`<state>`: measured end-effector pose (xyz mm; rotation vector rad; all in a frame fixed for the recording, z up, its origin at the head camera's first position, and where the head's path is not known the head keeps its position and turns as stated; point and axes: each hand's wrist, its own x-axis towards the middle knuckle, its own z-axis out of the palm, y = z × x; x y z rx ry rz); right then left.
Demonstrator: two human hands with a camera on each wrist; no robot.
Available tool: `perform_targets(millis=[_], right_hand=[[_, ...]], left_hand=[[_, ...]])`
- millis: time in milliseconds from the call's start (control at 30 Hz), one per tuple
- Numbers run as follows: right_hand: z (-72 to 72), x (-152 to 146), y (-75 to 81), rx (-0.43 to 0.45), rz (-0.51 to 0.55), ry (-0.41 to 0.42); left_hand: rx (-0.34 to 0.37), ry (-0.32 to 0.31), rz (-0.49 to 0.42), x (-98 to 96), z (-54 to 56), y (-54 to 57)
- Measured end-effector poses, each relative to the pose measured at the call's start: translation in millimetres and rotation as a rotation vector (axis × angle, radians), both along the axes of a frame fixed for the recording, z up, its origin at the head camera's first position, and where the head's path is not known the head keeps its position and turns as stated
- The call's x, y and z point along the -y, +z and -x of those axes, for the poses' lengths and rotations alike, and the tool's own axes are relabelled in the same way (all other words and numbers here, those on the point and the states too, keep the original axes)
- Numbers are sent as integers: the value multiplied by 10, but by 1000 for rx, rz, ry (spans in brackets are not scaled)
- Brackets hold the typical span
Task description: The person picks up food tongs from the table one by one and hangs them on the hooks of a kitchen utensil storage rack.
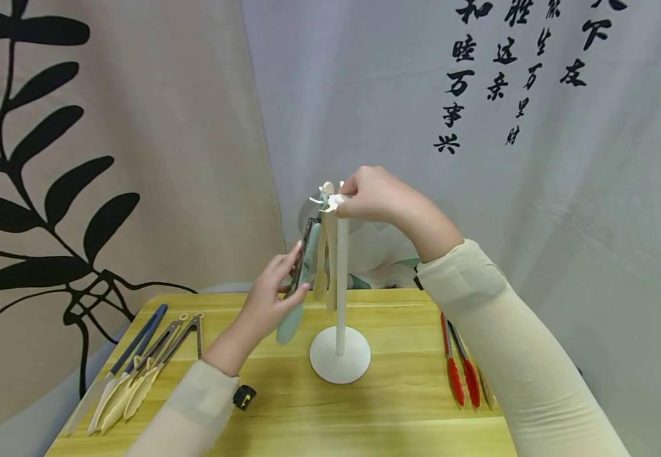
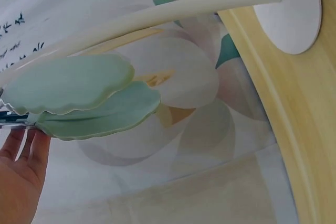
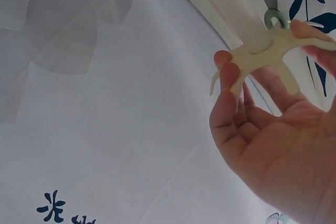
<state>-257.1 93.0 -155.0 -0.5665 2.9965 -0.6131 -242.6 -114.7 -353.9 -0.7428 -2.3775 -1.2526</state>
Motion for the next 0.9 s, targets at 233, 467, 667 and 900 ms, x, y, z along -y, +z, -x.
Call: perform_targets(millis=[233, 467, 667, 900], right_hand=[[9, -3, -2, -6, -6, -7], [11, -1, -23, -14, 6, -4], [15, -18, -47, -15, 34, -14], [25, -14, -64, -28, 34, -16]], left_hand=[[7, -20, -27, -49, 17, -39], [40, -54, -76, -107, 36, -100], [84, -89, -109, -194, 54, -138], [84, -87, -118, -253, 63, -159]])
